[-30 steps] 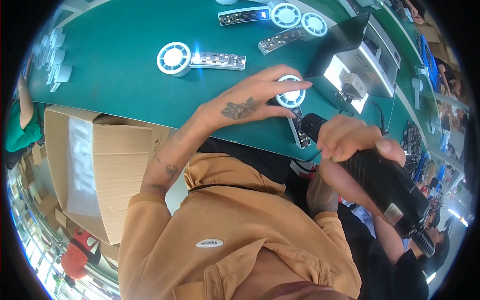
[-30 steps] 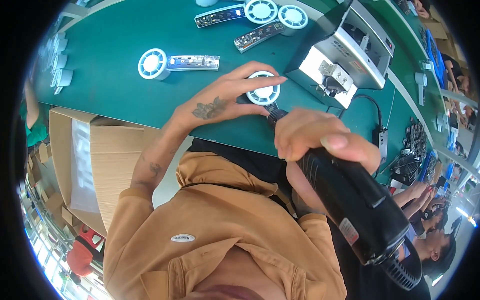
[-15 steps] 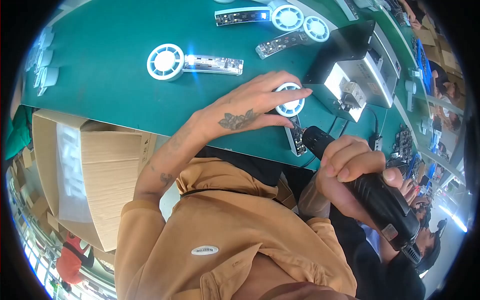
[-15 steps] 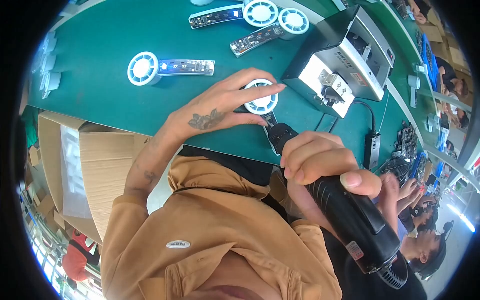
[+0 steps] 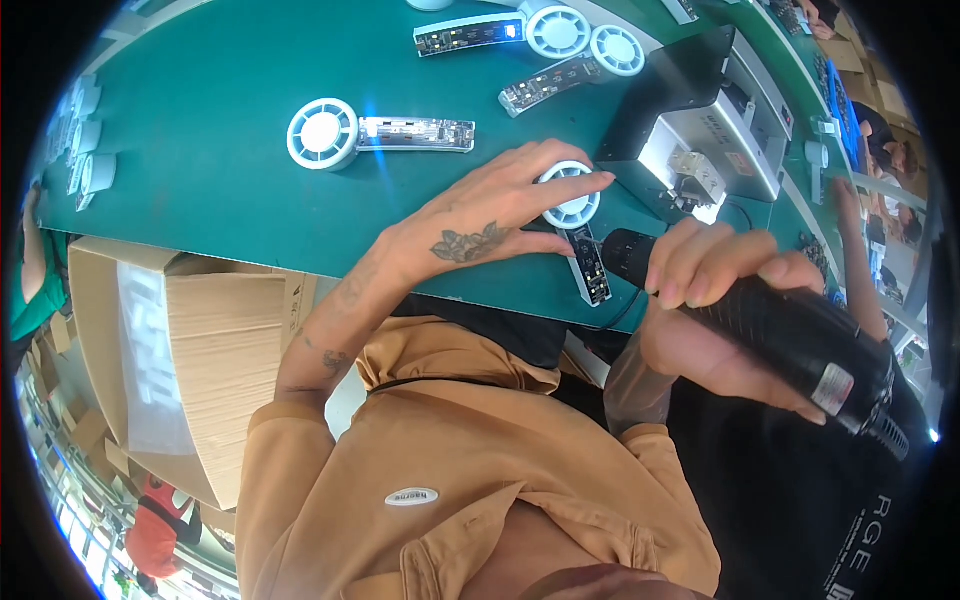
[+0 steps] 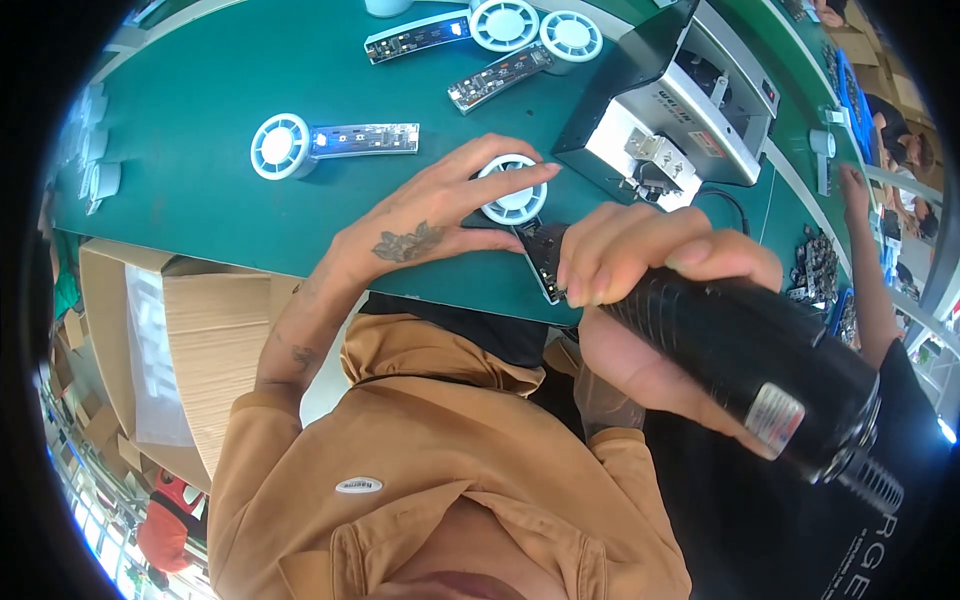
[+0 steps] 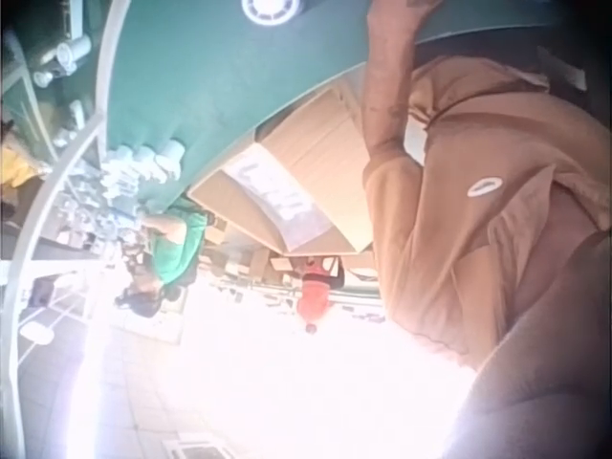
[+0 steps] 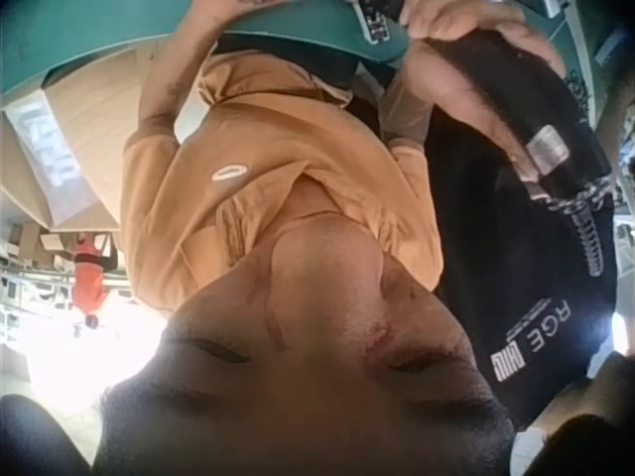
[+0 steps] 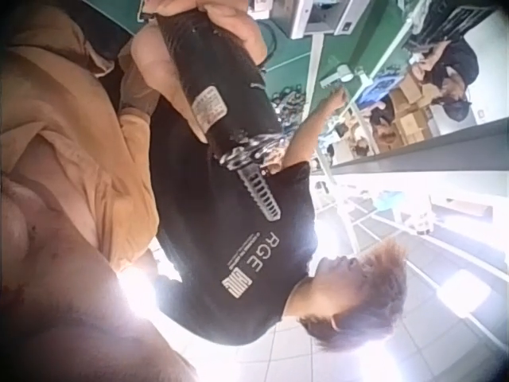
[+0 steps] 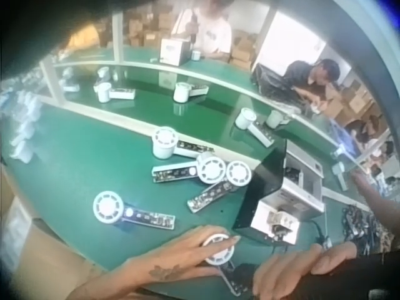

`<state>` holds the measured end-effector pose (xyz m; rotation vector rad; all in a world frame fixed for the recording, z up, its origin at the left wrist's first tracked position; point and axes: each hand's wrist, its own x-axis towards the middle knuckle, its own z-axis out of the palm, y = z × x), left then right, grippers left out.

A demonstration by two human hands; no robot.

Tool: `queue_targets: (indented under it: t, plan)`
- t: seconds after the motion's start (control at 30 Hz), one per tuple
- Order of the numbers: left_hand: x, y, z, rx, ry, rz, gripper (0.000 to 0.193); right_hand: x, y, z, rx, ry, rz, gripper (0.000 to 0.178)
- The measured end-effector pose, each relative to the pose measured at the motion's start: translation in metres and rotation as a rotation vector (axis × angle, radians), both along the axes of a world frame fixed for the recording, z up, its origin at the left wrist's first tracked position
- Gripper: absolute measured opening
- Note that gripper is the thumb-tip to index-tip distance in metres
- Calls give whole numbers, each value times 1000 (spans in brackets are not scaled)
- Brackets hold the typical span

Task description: The person assembles electronic components by placing LED ring modules into plastic housings and securing them with screws using an electric screwdriver.

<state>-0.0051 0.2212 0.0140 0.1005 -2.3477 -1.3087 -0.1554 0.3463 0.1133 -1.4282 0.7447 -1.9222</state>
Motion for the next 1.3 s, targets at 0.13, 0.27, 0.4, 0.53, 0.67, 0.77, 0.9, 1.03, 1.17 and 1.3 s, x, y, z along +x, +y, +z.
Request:
queue_targets:
  t: [0.13, 0.27, 0.4, 0.53, 0.67, 0.77, 0.9, 1.03, 1.17, 1.3]
  plan:
    - [0, 1, 2, 29, 9, 5, 76, 0, 1, 2, 1, -74, -36, 100]
    - [4, 1, 21, -167, 161, 91, 55, -3, 15, 12, -51, -114, -109, 90]
    - [8, 7, 28, -317, 204, 39, 28, -2, 31, 25, -113, -212, -217, 79]
    - [5, -2, 45, -619, 219, 32, 17, -19, 64, 35, -192, -172, -225, 87]
    - [-55, -32, 81, -408, 417, 197, 13, -7, 67, 34, -161, -88, -577, 91]
    - [-115, -39, 110, -359, 412, 88, 16, -6, 75, 14, -116, -150, -549, 94]
    - [-115, -16, 103, -641, 321, 262, 11, -5, 90, 2, -70, -224, -562, 94]
    - [-52, 25, 78, -421, 281, 57, 24, -4, 88, -12, -62, -210, -438, 98]
    - [-29, 50, 42, -568, 84, -148, 30, -5, 91, -11, -85, -308, -435, 106]
    - [-25, 57, 24, -618, -1, -133, 29, -6, 84, -16, -52, -245, -391, 101]
